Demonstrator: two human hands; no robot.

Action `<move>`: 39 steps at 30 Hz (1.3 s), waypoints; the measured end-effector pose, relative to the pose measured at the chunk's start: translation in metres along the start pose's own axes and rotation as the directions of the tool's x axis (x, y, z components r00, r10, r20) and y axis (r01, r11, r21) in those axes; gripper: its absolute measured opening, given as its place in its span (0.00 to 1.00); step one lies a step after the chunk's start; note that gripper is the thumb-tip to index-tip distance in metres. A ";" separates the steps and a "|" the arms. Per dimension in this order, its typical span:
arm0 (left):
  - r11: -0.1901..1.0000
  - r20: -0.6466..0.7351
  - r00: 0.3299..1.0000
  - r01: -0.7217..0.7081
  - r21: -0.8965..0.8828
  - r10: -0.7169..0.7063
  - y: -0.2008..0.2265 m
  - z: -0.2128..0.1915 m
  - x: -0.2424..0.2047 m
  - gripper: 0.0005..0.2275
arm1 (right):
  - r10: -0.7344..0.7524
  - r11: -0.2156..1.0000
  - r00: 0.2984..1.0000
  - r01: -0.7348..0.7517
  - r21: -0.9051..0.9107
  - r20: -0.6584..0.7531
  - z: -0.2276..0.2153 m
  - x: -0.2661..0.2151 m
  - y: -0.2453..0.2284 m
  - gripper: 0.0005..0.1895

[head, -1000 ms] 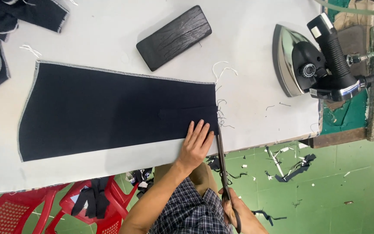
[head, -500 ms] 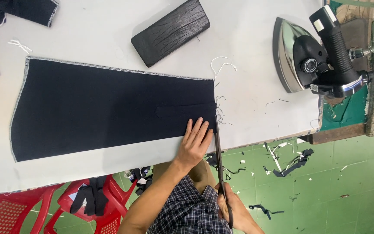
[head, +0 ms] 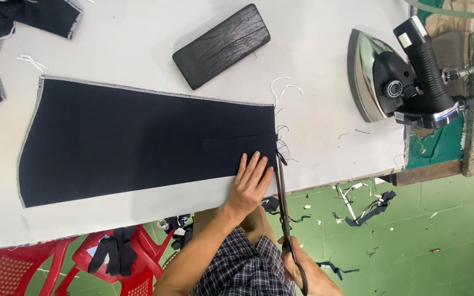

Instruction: The person irons a piece of dark fabric on a white work surface using a steam iron and a small wooden block. They repeatedly smooth the fabric, press it with the block, and move the iron across the surface. Finally, they use scissors to trim the edges of the fabric.

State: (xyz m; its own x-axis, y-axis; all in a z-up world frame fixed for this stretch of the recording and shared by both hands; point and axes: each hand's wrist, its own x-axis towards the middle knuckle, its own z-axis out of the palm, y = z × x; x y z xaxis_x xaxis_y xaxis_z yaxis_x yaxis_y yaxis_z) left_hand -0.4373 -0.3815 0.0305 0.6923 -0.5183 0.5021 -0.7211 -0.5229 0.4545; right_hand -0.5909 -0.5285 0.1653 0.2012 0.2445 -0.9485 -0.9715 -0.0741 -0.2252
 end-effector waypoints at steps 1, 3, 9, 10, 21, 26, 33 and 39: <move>1.000 0.000 1.000 0.002 0.002 -0.002 0.000 0.000 -0.001 0.06 | 0.001 1.000 1.000 -0.001 -0.002 0.001 0.001 0.008 0.001 0.33; 0.999 -0.014 1.000 0.012 -0.041 -0.013 -0.001 0.002 -0.003 0.07 | -0.028 0.999 0.997 0.026 -0.020 -0.078 0.002 0.024 0.003 0.27; 0.996 -0.026 0.999 0.019 -0.083 -0.021 -0.002 -0.002 -0.001 0.07 | -0.163 0.983 0.979 0.150 -0.106 -0.125 -0.001 0.046 -0.001 0.28; 0.996 -0.027 0.999 0.019 -0.086 -0.021 -0.002 -0.003 -0.001 0.07 | -0.163 0.983 0.978 0.149 -0.106 -0.128 0.000 0.046 0.000 0.28; 0.990 -0.001 0.999 0.038 -0.134 -0.039 -0.002 -0.009 0.001 0.08 | -0.105 0.992 0.986 0.095 -0.082 -0.131 0.003 0.040 -0.013 0.31; 0.983 -0.034 0.998 0.051 -0.176 -0.058 -0.003 -0.008 0.000 0.07 | -0.202 0.959 0.975 0.179 -0.218 -0.091 -0.004 0.054 -0.019 0.34; 0.969 -0.031 0.997 0.058 -0.241 -0.067 -0.004 -0.010 -0.001 0.08 | -0.184 0.954 0.969 0.135 -0.268 -0.164 -0.006 0.055 -0.046 0.37; 0.972 -0.033 0.998 0.046 -0.229 -0.055 -0.006 -0.011 0.001 0.08 | -0.158 0.952 0.955 0.081 -0.294 -0.250 0.004 0.050 -0.058 0.42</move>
State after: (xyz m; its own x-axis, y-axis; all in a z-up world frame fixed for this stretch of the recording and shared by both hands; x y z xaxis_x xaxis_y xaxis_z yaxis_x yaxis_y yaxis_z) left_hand -0.4330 -0.3716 0.0362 0.7294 -0.4667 0.5002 -0.6757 -0.3771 0.6335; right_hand -0.5253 -0.5084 0.1314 0.3772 0.0040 -0.9261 -0.8722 -0.3347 -0.3567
